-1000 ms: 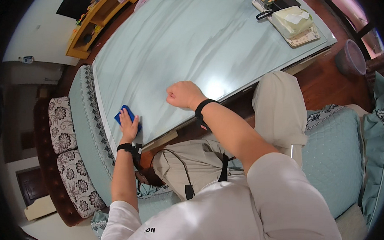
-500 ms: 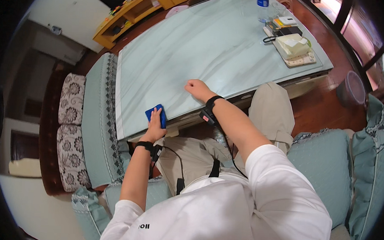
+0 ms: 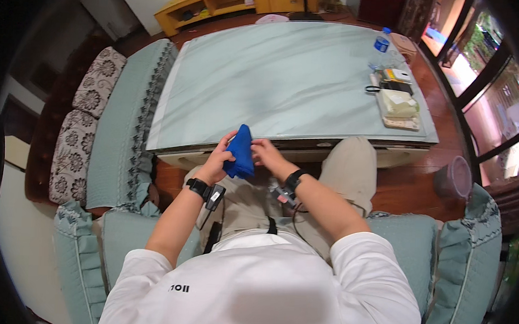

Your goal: The person wipes the surface of a table with a cloth, moving it across the table top and then along the edge.

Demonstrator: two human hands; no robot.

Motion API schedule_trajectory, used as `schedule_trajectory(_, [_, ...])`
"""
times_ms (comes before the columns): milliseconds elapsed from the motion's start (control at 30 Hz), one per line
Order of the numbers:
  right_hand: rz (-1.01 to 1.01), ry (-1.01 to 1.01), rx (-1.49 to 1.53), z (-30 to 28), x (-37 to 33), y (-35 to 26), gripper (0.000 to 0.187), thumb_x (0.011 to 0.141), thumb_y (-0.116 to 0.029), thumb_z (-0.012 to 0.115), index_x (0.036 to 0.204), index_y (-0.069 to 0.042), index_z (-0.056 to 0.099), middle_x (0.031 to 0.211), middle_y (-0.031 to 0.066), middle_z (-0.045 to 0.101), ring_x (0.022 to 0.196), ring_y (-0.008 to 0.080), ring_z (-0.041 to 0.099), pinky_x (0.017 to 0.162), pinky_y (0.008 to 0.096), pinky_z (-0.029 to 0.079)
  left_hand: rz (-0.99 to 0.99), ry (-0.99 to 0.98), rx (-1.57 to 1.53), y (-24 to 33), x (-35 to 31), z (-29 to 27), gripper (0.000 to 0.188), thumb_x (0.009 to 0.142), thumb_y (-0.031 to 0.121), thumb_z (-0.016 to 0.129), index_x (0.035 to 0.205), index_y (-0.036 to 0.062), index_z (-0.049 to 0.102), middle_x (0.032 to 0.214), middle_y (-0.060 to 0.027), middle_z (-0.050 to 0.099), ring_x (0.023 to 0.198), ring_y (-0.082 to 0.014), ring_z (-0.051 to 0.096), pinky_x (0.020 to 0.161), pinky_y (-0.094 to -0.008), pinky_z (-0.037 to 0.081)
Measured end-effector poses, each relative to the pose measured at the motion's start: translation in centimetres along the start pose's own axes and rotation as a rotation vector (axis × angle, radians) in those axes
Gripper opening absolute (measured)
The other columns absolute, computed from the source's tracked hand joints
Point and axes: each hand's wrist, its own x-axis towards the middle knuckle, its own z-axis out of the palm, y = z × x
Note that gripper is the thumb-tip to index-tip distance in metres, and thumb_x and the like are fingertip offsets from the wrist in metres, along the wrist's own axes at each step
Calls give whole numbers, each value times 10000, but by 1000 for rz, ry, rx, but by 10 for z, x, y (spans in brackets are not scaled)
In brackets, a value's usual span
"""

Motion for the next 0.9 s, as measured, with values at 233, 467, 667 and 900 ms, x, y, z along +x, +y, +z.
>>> schedule_trajectory(233, [-19,-111,456,16,3,9,401,929,-390,456,1209,-103,446,1053,59,548,961,173,543,818,330,471,33,-83,241,-12,17,21,754,701,-17,451,1424,102,272,1403,-115,337,1281,-236,335,1050,-308,270])
schedule_trajectory(467, [-107,36,435,-17,-28,-40,512,842,-232,533,1305,-121,346,1123,122,509,951,213,545,786,363,488,-17,-224,419,9,37,60,607,835,84,427,1421,56,269,1471,-121,261,1378,-231,206,1107,-325,161])
schedule_trajectory(667, [6,137,714,-94,-66,-94,425,799,-222,539,1177,-41,466,1023,142,587,866,259,600,746,396,523,238,-151,893,10,74,45,539,852,113,548,1352,20,372,1408,-167,371,1343,-268,288,1103,-346,204])
schedule_trajectory(900, [-378,462,869,-233,-144,-137,449,793,-279,579,1141,-3,515,1059,159,612,923,303,614,848,420,500,164,-125,1604,-13,107,19,656,772,217,665,1346,52,395,1392,-285,319,1315,-433,271,1091,-434,245])
